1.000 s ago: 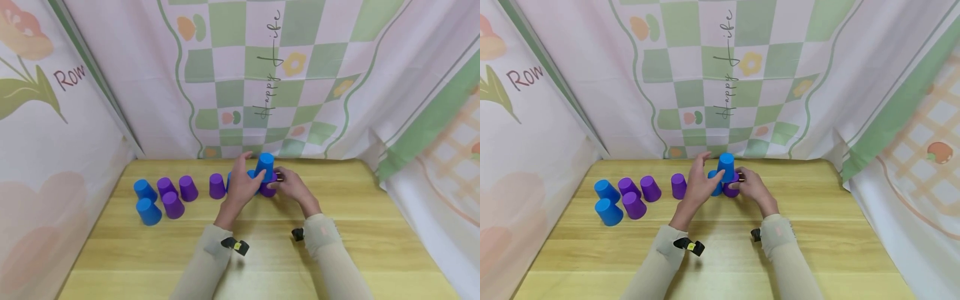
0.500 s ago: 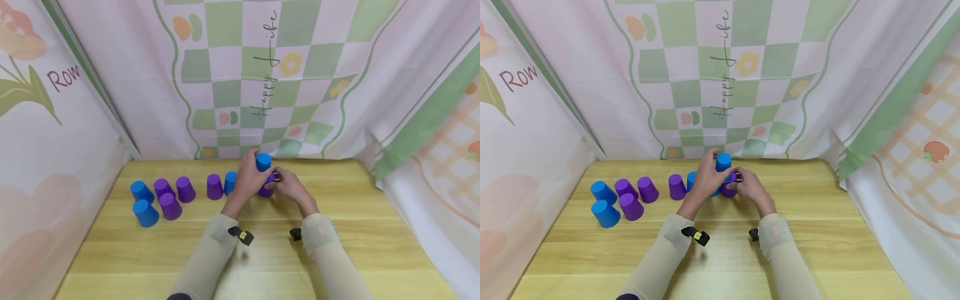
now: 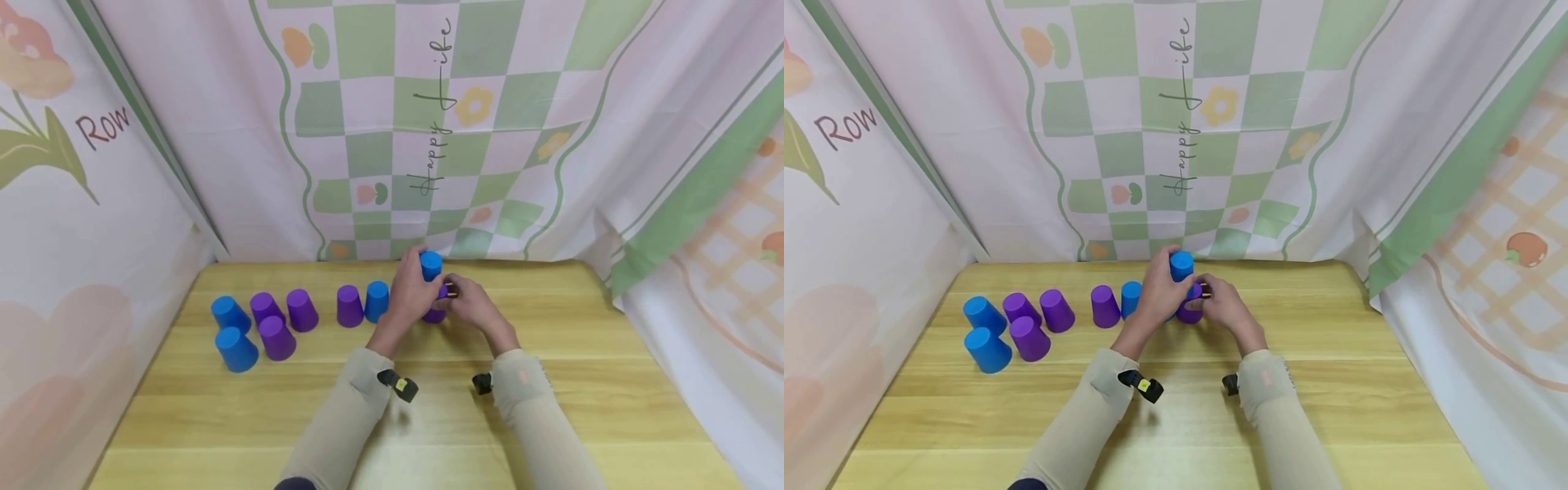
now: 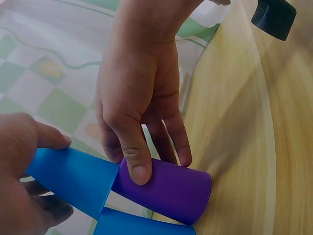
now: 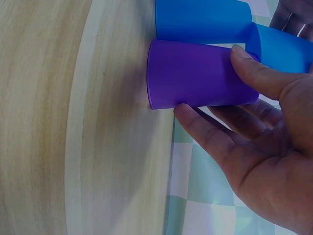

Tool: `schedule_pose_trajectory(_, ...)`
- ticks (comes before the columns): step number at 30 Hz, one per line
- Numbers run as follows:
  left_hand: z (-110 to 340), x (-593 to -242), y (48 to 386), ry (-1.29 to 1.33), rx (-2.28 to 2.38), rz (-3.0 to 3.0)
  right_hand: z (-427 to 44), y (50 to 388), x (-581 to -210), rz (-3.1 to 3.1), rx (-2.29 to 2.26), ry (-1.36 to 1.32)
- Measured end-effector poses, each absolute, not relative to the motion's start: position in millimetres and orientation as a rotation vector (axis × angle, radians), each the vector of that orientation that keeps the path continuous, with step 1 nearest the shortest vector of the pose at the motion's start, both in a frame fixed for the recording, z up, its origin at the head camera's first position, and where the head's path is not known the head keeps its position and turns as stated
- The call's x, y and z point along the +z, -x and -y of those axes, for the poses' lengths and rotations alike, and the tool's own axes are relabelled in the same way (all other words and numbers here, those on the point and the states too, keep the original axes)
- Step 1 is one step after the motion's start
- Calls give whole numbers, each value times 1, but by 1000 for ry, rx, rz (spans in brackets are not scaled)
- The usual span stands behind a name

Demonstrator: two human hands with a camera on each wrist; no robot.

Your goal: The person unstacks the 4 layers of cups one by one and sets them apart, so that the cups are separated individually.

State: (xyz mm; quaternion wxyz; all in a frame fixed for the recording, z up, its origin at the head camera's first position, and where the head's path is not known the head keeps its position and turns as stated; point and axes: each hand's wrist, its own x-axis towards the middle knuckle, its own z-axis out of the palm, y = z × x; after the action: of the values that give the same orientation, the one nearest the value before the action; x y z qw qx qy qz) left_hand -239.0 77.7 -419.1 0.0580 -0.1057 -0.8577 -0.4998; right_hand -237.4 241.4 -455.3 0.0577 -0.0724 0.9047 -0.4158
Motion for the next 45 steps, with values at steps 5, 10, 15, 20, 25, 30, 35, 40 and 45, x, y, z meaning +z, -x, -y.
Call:
schedule_pose_trajectory(5,-78,-420,238,326,-1533,2586,-241,236,-454,-2742,-1241,214)
schedule_pose_trajectory(10,-78,-420,237,323,-1554,2574,-240,235,-453,-2751,-1220,208)
schedule_pose_trajectory(15,-76,-417,236,315,-1560,2564,-239,236,-453,-2754,-1222,190)
schedule_pose_trajectory(20,-70,-413,233,299,-1563,2554,-239,237,-455,-2751,-1235,179)
schedule_pose_trajectory(25,-63,-409,227,287,-1593,2525,-239,236,-455,-2753,-1236,171)
schedule_pose_trajectory(30,-56,-406,223,293,-1594,2495,-239,236,-456,-2748,-1235,170)
schedule_pose_trajectory(35,-53,-405,221,311,-1572,2493,-239,237,-455,-2733,-1246,152)
schedule_pose_trajectory(40,-53,-403,218,330,-1562,2484,-238,238,-456,-2735,-1225,147)
schedule_pose_trajectory(45,-50,-400,214,323,-1623,2458,-239,239,-456,-2748,-1210,150)
